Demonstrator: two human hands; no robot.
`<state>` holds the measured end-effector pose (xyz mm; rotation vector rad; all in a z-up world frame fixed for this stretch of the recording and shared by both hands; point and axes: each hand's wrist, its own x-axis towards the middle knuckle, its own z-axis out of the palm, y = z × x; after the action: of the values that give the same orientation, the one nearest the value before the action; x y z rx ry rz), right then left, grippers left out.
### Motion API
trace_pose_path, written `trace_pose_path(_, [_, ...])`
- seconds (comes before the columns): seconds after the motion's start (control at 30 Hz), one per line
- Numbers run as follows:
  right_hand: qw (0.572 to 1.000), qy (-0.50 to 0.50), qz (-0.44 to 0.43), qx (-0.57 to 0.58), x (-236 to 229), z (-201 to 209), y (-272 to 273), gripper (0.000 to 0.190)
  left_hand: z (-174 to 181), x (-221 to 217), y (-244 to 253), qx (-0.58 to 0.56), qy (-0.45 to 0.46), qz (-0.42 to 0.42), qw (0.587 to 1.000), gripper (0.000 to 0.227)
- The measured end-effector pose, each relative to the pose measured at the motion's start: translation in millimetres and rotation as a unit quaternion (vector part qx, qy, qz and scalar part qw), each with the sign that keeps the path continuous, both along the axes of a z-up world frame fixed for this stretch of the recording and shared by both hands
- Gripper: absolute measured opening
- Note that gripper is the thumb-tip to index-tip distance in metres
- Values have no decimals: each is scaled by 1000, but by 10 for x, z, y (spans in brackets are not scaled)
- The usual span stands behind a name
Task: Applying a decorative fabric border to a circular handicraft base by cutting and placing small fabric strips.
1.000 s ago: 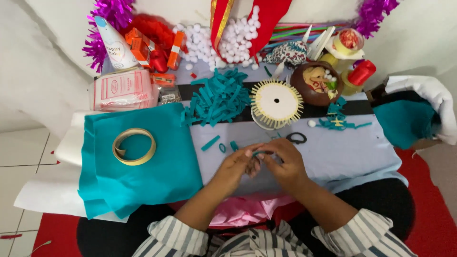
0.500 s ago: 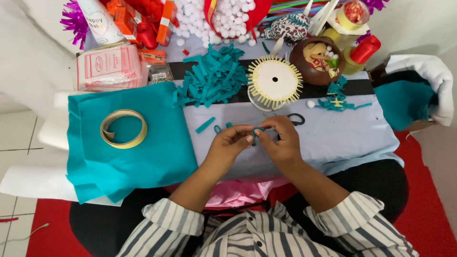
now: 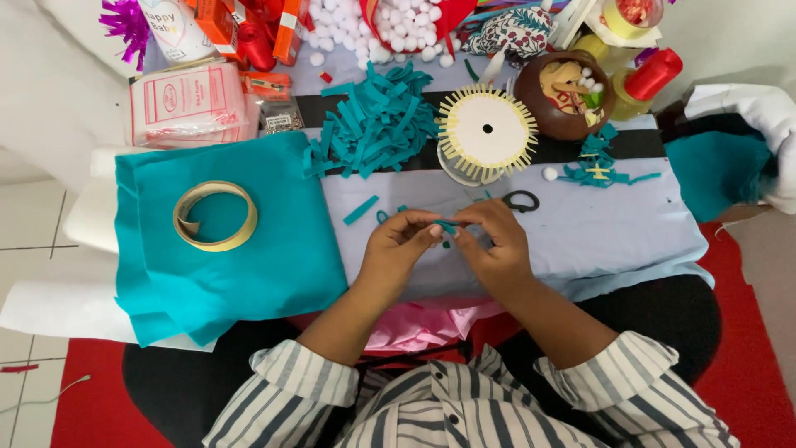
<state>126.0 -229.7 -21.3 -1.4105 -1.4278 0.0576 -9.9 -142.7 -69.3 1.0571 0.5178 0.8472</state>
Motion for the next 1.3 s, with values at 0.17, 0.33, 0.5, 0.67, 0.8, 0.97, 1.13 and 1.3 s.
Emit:
trace_pose_path(0.17, [999,26,-6,-16,38,-96,-22,3,-79,12,7,1,-9,12,1000,16])
trace_pose_path(0.33, [999,41,3,-27,65,-125,-36,11,-21,-4,8,-3,5,22,1000,14])
trace_pose_path(0.5, [998,51,2,-20,40,-104,-43,8,-11,-17,3,-12,20,17,1000,15])
trace_pose_path(0.67, [999,52,9,-10,27,-70,-21,2,-6,-27,3,-22,31,12,999,16])
trace_pose_path(0.8, [999,40,8,-3,12,-16,-16,1,20,-17,-11,-10,6,10,1000,25])
trace_pose_path(0.97, [999,39,8,-3,35,-12,-12,2,54,-36,-36,-1,3,13,1000,29])
trace_pose_path(1.13, [968,218,-112,-53,354,-199,-31,7,58,-48,-3,-22,-1,-3,1000,30])
trace_pose_path(1.3, [910,358,-173,-119,883,97,69,23,65,-55,-14,-37,12,-2,999,28])
